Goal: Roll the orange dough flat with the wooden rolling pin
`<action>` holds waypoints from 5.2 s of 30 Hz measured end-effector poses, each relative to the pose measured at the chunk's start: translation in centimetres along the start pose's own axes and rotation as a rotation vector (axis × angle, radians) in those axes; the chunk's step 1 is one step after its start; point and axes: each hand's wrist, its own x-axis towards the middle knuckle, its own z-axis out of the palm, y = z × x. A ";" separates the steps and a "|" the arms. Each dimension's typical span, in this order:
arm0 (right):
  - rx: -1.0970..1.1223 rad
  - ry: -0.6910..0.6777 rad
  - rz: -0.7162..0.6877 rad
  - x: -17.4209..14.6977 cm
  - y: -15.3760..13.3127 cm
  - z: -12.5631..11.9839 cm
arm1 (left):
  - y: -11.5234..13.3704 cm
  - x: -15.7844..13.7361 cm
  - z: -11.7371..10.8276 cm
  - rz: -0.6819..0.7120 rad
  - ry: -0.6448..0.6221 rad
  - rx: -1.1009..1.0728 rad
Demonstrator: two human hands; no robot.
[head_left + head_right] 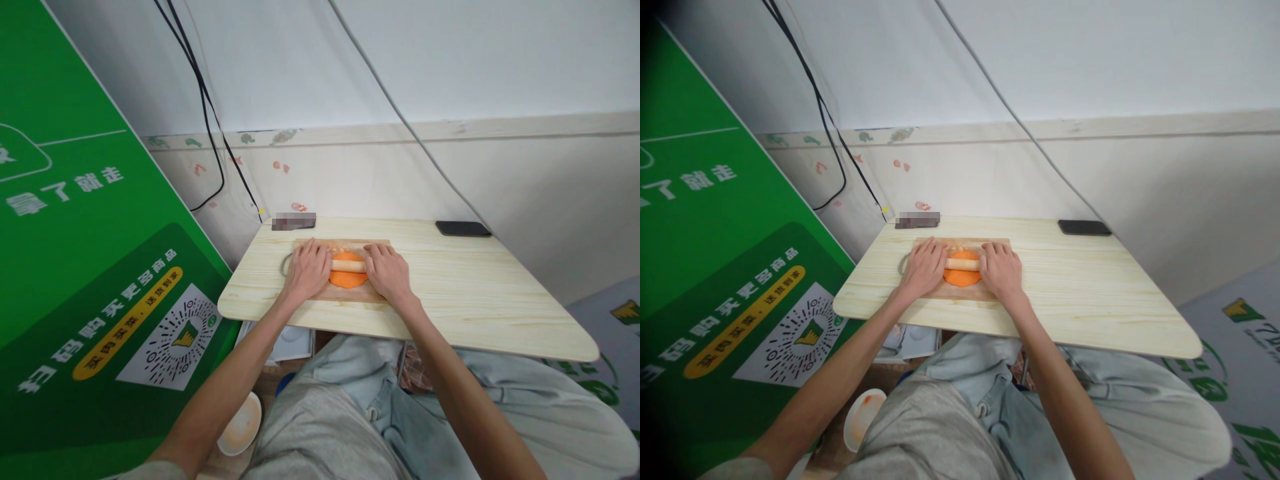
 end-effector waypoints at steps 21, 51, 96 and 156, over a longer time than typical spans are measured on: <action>-0.016 -0.001 -0.003 1.4 0.2 0.5 | -0.9 1.5 1.0 0.006 -0.010 -0.004; 0.146 0.168 -0.191 -6.4 1.3 2.4 | 0.3 -6.1 -1.0 0.136 0.093 -0.162; 0.151 0.200 -0.127 -0.4 6.2 -0.3 | -2.2 -1.1 -0.2 -0.078 0.321 -0.429; 0.153 0.059 -0.051 2.5 2.9 1.7 | -2.5 3.5 1.6 0.346 -0.261 -0.633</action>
